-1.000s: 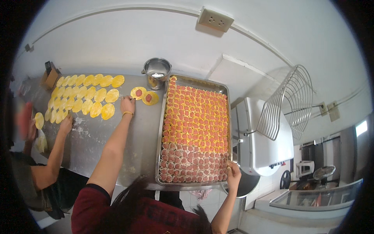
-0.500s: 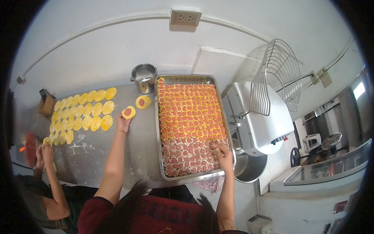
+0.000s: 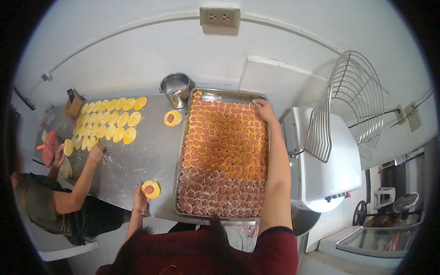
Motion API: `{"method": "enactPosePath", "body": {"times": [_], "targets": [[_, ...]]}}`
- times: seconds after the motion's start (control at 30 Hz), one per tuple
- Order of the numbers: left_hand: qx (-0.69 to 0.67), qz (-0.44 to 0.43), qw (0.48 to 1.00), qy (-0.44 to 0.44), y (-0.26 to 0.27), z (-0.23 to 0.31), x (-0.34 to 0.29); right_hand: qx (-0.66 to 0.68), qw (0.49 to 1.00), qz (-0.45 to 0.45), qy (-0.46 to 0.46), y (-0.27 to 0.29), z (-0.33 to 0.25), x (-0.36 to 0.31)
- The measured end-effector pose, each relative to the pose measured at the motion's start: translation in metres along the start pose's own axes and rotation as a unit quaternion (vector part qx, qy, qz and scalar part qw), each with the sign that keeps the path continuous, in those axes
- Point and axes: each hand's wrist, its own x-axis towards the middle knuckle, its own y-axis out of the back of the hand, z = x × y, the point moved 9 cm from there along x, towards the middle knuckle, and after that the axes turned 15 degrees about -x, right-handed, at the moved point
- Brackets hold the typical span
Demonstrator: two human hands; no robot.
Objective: The person places small red filling onto yellow dough discs and folds them into half-moon shapes, then arranges the finished pastries on a metal tray. A coworker flattens additional dough discs nearby. The process repeats continuously across the stainless steel table.
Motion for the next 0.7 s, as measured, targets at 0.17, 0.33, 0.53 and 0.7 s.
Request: {"method": "enactPosePath", "body": {"times": [0.17, 0.33, 0.53, 0.7], "targets": [[0.044, 0.086, 0.994, -0.045, 0.017, -0.010, -0.016, -0.153, 0.985, -0.070, 0.037, -0.020, 0.037, 0.067], [0.060, 0.102, 0.989, -0.092, 0.021, -0.008, -0.015, -0.249, 0.962, -0.107, 0.033, -0.041, 0.048, 0.094], [0.079, 0.108, 0.985, -0.107, 0.016, -0.006, -0.019, -0.271, 0.951, -0.142, 0.046, -0.044, 0.044, 0.084], [0.051, 0.124, 0.984, -0.113, 0.008, -0.004, -0.022, -0.224, 0.949, -0.221, -0.033, -0.044, 0.058, 0.071]]}}
